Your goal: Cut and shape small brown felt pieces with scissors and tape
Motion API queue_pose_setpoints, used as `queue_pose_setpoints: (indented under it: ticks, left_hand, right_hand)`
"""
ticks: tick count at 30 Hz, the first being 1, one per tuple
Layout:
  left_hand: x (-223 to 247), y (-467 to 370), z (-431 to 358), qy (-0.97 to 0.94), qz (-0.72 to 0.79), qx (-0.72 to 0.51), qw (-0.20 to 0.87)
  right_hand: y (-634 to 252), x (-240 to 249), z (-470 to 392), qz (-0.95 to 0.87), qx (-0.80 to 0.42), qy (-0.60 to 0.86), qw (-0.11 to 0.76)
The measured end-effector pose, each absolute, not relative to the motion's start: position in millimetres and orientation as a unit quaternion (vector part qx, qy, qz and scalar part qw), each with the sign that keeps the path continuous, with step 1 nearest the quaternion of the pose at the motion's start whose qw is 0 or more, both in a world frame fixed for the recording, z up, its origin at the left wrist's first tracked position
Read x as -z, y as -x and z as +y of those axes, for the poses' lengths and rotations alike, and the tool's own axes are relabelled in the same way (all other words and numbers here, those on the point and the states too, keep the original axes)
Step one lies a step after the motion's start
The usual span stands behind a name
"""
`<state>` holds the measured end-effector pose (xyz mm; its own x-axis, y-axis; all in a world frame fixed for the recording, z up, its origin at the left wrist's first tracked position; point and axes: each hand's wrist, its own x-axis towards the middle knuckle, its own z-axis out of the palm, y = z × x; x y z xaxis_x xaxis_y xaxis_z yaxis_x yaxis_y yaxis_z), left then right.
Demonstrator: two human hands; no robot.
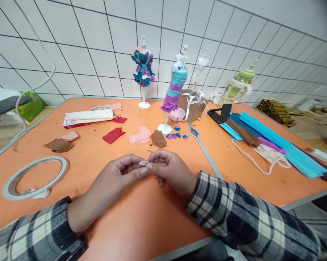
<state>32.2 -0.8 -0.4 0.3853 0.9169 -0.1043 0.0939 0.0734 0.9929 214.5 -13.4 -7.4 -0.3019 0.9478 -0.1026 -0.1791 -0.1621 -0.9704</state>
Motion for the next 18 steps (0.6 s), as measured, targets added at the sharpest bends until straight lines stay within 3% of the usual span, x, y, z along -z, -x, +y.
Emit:
queue_pose_setpoints:
  ticks: [4, 11, 18]
  left_hand:
    - [-1, -32, 2, -0.604, 0.492, -0.341, 0.527]
    - [-4, -30, 3, -0.642, 0.462, -0.303, 0.532]
    - [-6, -32, 2, -0.691, 0.424, -0.25, 0.53]
  right_hand:
    - [-217, 6, -13, -0.49, -0.651, 0.412, 0.408]
    - [-225, 3, -10, -0.723, -0.299, 0.436, 0.444]
    - [-227, 3, -11, -0.769, -0.223, 0.419, 0.428]
